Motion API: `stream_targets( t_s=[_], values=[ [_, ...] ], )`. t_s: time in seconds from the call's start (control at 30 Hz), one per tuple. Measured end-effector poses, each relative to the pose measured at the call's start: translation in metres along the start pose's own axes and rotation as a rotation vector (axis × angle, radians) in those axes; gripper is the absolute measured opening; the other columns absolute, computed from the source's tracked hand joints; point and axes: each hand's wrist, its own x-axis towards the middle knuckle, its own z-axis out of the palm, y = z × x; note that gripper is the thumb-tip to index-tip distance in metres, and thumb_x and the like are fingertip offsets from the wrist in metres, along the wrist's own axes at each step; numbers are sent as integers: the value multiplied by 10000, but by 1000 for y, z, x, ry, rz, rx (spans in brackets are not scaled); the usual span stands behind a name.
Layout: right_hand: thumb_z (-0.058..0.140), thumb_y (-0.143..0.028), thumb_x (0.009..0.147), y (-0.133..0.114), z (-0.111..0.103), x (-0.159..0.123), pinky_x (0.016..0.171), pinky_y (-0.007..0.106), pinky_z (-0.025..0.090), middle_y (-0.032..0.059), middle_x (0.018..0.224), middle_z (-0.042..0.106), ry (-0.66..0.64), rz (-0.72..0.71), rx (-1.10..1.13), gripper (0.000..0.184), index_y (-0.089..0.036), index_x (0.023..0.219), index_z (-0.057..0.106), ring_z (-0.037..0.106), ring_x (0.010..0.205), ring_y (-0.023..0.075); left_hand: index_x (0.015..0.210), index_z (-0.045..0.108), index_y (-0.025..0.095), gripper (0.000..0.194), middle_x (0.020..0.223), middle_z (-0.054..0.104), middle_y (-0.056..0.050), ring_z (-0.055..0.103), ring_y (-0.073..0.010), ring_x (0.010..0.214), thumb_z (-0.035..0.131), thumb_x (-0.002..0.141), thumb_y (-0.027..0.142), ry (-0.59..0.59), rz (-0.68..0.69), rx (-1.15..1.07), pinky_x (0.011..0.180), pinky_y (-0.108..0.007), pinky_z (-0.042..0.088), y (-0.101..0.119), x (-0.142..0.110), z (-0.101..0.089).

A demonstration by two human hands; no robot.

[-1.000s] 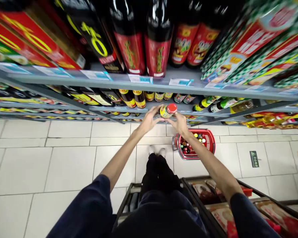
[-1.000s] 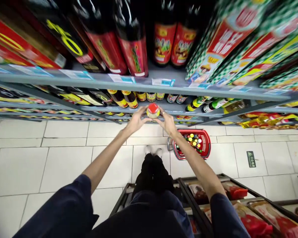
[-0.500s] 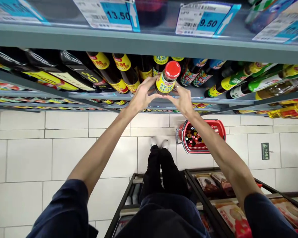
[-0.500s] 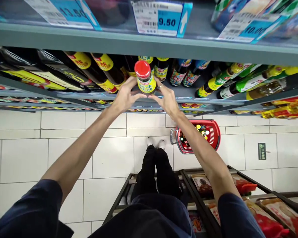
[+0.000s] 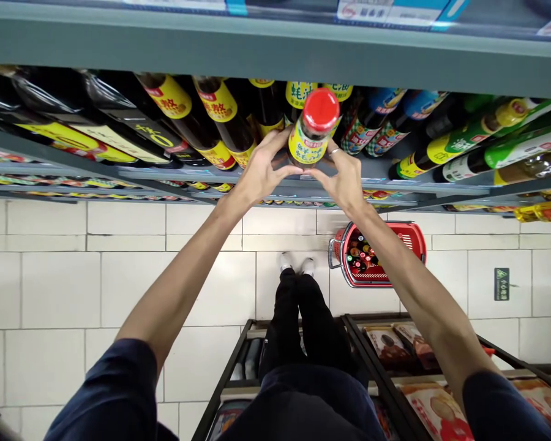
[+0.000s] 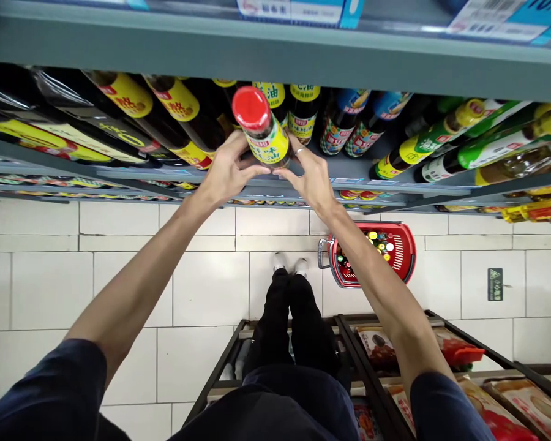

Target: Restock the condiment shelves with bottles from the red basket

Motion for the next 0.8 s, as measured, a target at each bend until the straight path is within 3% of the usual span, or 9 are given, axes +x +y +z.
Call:
stream_targets(
  t_s=[0.3,0.57,0.8],
  values=[
    [706,-706,850,12,11,-1,1175,563,509,109,1464,641,-10,-18,20,852,-258,1546,504,611,1343,368,1530,467,236,921,1445,562,-166,488,-366,1435,551,833,832,8,37,-15,1225,-568,369,-15,-5,8],
    [788,-626,824,25,21,10,1173,541,524,122,1385,688,-40,58,47,862,-225,1535,509,647,1290,351,1520,419,198,883,1521,518,-209,502,-365,1444,603,870,767,36,-183,-192,1159,-560,471,-28,-7,26],
    [751,-696,817,32,32,22,1144,577,531,118,1382,681,-19,76,126,861,-241,1511,518,650,1291,338,1512,430,197,792,1488,566,-199,479,-342,1476,618,918,686,87,-238,-271,1189,-529,453,-42,1,34]
  ],
)
